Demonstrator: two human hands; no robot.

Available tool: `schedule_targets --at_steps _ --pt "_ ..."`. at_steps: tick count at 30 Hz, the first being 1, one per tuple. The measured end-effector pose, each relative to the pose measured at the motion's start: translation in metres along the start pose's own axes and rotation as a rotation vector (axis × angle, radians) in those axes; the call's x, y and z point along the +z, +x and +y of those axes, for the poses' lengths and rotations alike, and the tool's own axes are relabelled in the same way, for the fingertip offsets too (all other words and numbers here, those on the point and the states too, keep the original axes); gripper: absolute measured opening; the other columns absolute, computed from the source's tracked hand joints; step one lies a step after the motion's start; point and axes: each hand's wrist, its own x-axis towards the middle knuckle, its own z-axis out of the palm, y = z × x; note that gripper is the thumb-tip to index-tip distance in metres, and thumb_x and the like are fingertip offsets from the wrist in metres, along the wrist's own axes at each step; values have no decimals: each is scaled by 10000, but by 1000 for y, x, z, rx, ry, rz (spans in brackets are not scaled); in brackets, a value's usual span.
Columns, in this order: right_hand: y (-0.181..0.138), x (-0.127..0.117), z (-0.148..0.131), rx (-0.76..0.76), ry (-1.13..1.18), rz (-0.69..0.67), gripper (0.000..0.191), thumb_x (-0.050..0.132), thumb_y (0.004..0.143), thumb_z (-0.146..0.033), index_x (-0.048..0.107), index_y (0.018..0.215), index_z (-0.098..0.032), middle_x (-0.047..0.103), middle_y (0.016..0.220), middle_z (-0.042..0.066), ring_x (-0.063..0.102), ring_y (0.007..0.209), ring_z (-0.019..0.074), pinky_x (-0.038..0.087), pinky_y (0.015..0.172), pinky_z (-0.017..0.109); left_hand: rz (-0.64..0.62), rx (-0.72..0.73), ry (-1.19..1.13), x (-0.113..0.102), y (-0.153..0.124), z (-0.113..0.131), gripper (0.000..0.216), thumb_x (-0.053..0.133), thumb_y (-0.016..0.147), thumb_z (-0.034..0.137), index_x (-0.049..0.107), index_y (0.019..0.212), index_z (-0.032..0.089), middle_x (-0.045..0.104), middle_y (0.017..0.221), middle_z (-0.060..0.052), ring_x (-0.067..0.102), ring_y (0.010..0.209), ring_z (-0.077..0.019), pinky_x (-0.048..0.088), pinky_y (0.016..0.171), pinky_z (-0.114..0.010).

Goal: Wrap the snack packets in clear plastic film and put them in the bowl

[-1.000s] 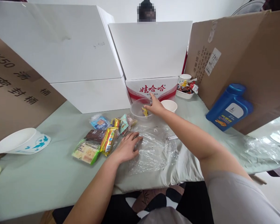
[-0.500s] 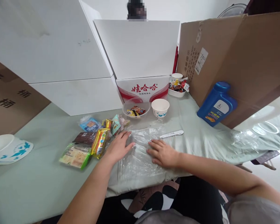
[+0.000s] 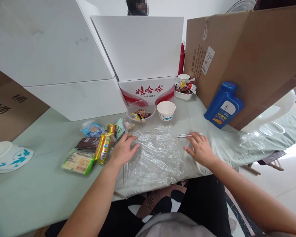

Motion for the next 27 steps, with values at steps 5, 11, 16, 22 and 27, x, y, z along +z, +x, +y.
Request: schedule_targets --at_steps 5,11,16,22,27 --pt "-29 -16 -43 -456 266 -295 583 563 883 -521 483 1366 -206 509 1404 136 403 1336 299 346 1087 524 -306 211 -175 -28 -42 23 225 712 756 357 630 916 223 607 1010 -35 576 1008 -229 493 895 -371" --pt "-55 -16 -47 -353 449 -254 255 421 944 -167 625 1082 -236 680 1056 84 615 1011 215 496 898 422 -415 232 -181 -26 -113 7 147 627 768 139 633 863 251 583 1266 -43 468 1269 -268 447 1029 -433" --pt "-48 -26 -44 -292 598 -231 221 419 955 -191 598 1077 -236 685 1005 75 634 975 201 517 870 379 -453 126 -366 -38 -125 -1 166 440 913 211 597 878 250 687 1035 -42 621 1062 -209 525 902 -346" --pt "-5 -14 -39 95 536 -152 275 359 974 -323 611 1000 -213 711 849 44 674 707 176 530 649 303 -398 -117 -498 -48 -70 2 149 404 936 329 489 866 228 677 778 8 657 715 -149 510 687 -261" --pt "39 10 -37 184 314 -163 309 346 965 -326 627 1014 -207 732 958 73 686 855 238 505 746 346 -286 -221 -100 -27 -26 -4 103 427 884 255 524 901 222 693 782 -10 674 725 -199 474 665 -291"
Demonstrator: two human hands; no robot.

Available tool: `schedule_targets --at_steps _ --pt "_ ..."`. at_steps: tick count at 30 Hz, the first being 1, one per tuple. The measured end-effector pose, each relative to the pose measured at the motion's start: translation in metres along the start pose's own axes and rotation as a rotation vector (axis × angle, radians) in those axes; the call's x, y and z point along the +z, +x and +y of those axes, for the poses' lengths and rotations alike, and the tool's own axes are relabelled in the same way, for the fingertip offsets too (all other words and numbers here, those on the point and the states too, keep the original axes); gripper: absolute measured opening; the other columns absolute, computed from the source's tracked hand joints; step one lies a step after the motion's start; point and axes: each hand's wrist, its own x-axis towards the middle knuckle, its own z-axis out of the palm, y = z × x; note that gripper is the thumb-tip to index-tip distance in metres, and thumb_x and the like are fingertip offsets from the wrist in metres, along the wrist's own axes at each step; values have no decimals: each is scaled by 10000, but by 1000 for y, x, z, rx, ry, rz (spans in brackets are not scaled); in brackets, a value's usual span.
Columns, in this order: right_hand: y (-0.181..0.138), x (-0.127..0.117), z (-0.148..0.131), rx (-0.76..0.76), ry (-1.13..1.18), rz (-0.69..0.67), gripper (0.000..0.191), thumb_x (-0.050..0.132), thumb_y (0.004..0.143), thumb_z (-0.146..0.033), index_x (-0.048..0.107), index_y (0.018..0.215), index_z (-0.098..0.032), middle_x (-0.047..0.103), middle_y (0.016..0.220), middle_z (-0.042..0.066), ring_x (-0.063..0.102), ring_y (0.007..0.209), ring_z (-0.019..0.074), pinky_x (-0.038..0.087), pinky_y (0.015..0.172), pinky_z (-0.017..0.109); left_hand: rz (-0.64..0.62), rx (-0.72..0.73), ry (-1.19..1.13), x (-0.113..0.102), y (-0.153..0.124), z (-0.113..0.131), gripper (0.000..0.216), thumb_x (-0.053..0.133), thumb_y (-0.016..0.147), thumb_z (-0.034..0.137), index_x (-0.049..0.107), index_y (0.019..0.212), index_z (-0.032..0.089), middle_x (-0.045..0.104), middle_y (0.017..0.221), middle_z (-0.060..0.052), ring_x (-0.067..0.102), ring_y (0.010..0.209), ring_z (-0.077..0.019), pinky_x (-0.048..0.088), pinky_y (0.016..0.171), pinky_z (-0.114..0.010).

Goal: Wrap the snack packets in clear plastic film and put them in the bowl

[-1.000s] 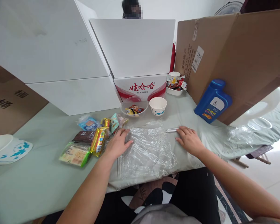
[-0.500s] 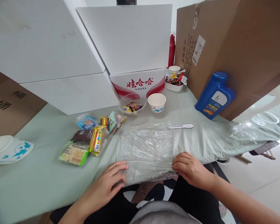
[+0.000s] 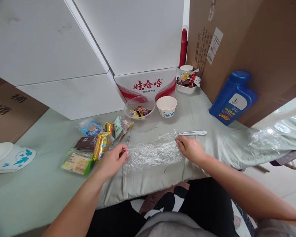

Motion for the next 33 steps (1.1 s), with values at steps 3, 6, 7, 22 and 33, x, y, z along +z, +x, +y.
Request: schedule_targets --at_steps 3,6,7,22,33 --pt "22 7 -4 60 -136 -33 300 364 972 -337 626 1043 -208 736 934 75 688 837 246 483 715 331 33 -74 219 10 11 -2 161 422 899 230 560 978 204 713 854 -55 688 814 -245 467 688 -315" --pt "36 11 -6 71 -257 -51 275 409 968 -359 616 1072 -212 732 917 73 683 800 242 459 667 315 35 -123 332 15 11 -5 224 440 910 246 569 1083 183 718 855 -73 693 815 -267 472 684 -329" --pt "39 11 -6 68 -291 -51 275 431 961 -370 612 1086 -206 727 924 79 679 787 245 456 653 318 52 -132 349 15 10 -6 250 460 906 260 565 1117 177 717 859 -74 692 810 -270 477 677 -330" --pt "18 38 -12 -595 -233 -252 833 451 879 -666 318 1492 -117 311 1542 172 193 1445 332 161 1149 550 105 537 412 61 -13 3 766 525 848 630 347 1466 213 351 1528 -137 237 1429 -377 255 1113 -582" --pt "-50 -3 35 -588 -113 -106 299 460 975 -321 626 1188 -193 638 1250 113 555 1191 242 454 984 424 202 747 174 32 -57 -36 200 459 883 88 630 928 183 673 1029 -65 581 1131 -214 479 966 -366"
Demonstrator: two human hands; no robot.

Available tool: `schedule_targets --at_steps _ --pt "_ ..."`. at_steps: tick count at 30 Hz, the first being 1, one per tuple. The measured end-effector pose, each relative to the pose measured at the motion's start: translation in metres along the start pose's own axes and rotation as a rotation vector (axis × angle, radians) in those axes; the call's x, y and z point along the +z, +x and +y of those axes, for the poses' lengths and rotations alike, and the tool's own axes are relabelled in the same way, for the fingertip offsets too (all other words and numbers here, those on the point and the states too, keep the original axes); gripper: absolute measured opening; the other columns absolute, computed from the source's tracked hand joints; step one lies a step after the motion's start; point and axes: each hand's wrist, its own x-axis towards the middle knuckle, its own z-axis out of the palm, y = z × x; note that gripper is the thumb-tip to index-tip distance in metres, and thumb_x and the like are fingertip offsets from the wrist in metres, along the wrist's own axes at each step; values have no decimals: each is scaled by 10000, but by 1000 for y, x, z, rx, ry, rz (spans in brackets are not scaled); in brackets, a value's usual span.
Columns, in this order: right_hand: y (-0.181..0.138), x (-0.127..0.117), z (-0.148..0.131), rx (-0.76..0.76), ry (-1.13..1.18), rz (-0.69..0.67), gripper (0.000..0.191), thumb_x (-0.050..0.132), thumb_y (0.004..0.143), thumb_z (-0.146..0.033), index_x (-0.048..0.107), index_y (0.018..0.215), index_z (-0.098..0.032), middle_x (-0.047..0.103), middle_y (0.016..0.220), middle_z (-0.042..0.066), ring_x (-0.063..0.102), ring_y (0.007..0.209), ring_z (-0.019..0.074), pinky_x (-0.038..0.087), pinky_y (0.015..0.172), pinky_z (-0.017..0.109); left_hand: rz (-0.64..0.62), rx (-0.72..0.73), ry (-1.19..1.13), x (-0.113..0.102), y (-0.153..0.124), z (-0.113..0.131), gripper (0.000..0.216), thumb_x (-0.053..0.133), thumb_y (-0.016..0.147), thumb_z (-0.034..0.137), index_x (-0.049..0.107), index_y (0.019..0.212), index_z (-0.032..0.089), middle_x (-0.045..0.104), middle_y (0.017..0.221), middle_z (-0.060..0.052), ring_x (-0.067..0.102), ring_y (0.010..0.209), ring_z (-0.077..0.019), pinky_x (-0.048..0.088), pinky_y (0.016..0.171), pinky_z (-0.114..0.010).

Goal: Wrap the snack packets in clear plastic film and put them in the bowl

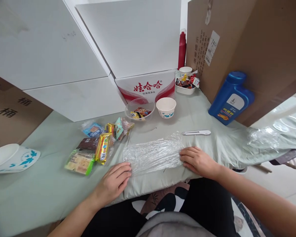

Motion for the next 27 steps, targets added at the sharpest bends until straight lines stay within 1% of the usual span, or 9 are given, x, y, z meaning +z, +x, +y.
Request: schedule_targets --at_steps 4,9,12,15,18,20,21,24,27 --pt "1 -5 -6 43 47 97 233 425 968 -221 650 1023 -197 713 976 90 658 919 206 515 828 378 69 -130 -119 -6 0 -5 175 447 904 121 608 921 187 678 990 -53 628 1037 -184 507 907 -314" --pt "23 -4 2 370 60 168 247 400 965 -268 631 1019 -200 730 951 69 691 817 195 525 712 316 155 -485 -159 -8 20 -19 159 455 934 288 588 939 202 681 794 -2 663 715 -148 514 647 -251" --pt "40 4 11 553 -32 116 251 416 956 -291 636 1038 -202 736 962 67 697 788 217 513 685 319 175 -560 -77 3 37 -34 179 450 923 291 592 969 192 691 773 -12 672 698 -173 513 642 -272" --pt "52 9 16 625 -181 16 260 441 950 -305 639 1073 -190 727 961 87 688 747 236 504 663 334 154 -558 134 11 51 -42 200 462 910 265 621 989 173 706 864 -63 680 750 -217 515 654 -310" --pt "57 5 15 530 -281 88 279 461 948 -317 656 1079 -167 695 999 127 665 856 260 508 774 381 220 -475 336 8 60 -33 241 462 925 278 652 996 146 684 970 -123 663 875 -260 516 755 -361" --pt "58 2 10 384 -289 189 342 456 958 -362 647 1138 -144 649 1141 168 601 1066 296 467 917 437 254 -346 371 5 63 -20 282 446 945 291 653 1065 142 660 1079 -146 620 1035 -284 481 892 -404" --pt "57 2 8 290 -272 203 400 451 961 -408 623 1200 -138 605 1243 181 535 1182 313 424 985 469 228 -266 354 5 64 -14 319 440 953 314 632 1145 147 635 1172 -152 574 1137 -296 446 960 -428" --pt "53 6 4 22 -164 40 651 445 921 -590 457 1410 -161 428 1476 159 306 1395 332 266 1108 549 -18 -70 249 15 62 -3 563 452 940 491 429 1415 187 444 1460 -147 351 1378 -328 319 1091 -497" --pt "41 12 7 -19 -73 -142 795 460 879 -661 313 1500 -188 360 1525 140 230 1432 337 182 1133 587 -220 -61 210 31 57 -8 716 470 899 596 302 1489 227 338 1536 -140 250 1431 -344 248 1116 -560"
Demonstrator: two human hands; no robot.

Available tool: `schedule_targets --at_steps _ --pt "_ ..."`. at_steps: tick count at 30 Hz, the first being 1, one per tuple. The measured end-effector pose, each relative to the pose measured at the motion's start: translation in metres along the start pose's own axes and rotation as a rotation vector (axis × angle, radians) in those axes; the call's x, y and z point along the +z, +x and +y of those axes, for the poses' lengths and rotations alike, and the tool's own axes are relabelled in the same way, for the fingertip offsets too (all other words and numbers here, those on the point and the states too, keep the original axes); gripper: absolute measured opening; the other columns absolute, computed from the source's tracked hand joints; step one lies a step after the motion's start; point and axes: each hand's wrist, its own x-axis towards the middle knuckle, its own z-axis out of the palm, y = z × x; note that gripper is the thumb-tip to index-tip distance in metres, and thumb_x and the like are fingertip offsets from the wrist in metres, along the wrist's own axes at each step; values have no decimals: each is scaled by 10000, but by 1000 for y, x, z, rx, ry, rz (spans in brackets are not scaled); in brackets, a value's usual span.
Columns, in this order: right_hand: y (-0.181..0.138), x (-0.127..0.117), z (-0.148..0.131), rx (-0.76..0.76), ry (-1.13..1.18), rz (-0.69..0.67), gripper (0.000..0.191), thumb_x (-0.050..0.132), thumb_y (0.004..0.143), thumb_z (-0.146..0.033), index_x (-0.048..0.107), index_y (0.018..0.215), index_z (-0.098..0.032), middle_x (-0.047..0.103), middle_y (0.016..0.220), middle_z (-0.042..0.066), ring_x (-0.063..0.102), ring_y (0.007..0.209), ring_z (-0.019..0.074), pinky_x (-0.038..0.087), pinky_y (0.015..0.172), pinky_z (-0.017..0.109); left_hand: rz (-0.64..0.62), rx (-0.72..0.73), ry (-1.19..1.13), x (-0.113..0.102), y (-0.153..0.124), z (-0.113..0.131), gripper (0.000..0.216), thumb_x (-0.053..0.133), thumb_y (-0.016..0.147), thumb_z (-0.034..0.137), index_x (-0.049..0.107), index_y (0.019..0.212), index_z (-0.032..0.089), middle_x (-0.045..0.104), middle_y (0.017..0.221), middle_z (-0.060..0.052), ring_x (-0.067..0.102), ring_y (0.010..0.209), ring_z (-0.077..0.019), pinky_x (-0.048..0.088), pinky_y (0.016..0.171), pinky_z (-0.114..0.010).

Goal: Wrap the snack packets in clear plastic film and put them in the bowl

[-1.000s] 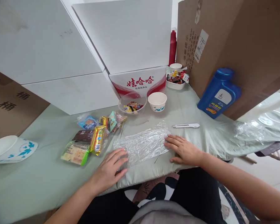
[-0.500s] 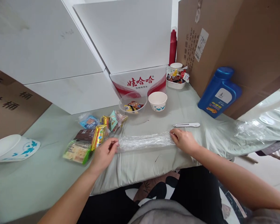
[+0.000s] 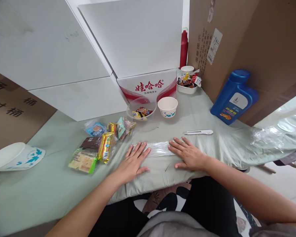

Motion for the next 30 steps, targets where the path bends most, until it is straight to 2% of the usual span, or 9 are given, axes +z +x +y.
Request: schedule_targets --at_steps 4,6,8,12,16,20,23,26,30 --pt "-29 -4 1 106 49 18 655 516 898 -550 430 1443 -197 423 1487 139 341 1383 322 300 1099 545 40 -91 31 2 0 3 637 532 899 510 384 1452 231 333 1537 -141 206 1437 -380 175 1120 -626" --pt "-45 -8 -6 113 63 49 538 525 913 -486 521 1366 -195 510 1412 140 447 1302 302 389 1047 498 102 -122 14 -4 0 19 526 541 913 405 471 1393 202 428 1469 -152 298 1388 -384 233 1105 -607" --pt "-58 -10 -17 90 76 65 476 535 916 -457 562 1311 -193 560 1348 141 511 1224 286 437 1004 465 123 -115 -63 -9 1 43 460 525 919 332 507 1352 178 541 1343 -152 447 1266 -348 364 1044 -537" --pt "-72 -4 -43 9 87 94 374 529 922 -350 581 1256 -191 620 1233 138 576 1082 261 492 909 429 89 -69 -223 -3 2 87 548 595 870 401 480 1359 181 563 1287 -137 498 1175 -326 445 974 -499" --pt "-68 -15 -57 -31 117 122 268 427 920 -157 633 1083 -211 675 1050 99 600 941 225 503 817 402 101 -56 -252 8 0 95 507 620 858 378 512 1318 195 523 1336 -138 448 1234 -341 413 1006 -539" --pt "-37 -49 -56 -49 199 153 240 434 917 -158 628 1043 -223 666 1040 99 593 1006 237 477 863 420 108 -37 -335 6 -4 88 421 602 863 315 541 1268 219 502 1360 -123 385 1306 -332 397 1030 -541" --pt "10 -63 -41 -81 306 165 257 400 948 -183 628 1066 -201 683 893 83 629 859 202 487 816 378 105 -39 -382 4 -4 86 416 611 847 303 541 1250 226 520 1349 -113 392 1310 -328 382 1044 -549" --pt "67 -54 -20 -35 393 149 198 497 935 -256 634 1060 -188 710 931 76 649 848 198 490 773 331 126 -49 -425 5 -4 86 439 617 828 286 523 1245 186 557 1312 -133 413 1302 -336 378 1045 -552" --pt "134 -26 -3 3 402 61 171 579 875 -182 643 1034 -176 714 970 67 646 863 186 467 769 293 184 -81 -501 10 -4 84 333 560 833 217 529 1162 176 617 1215 -139 462 1266 -324 405 1019 -540"
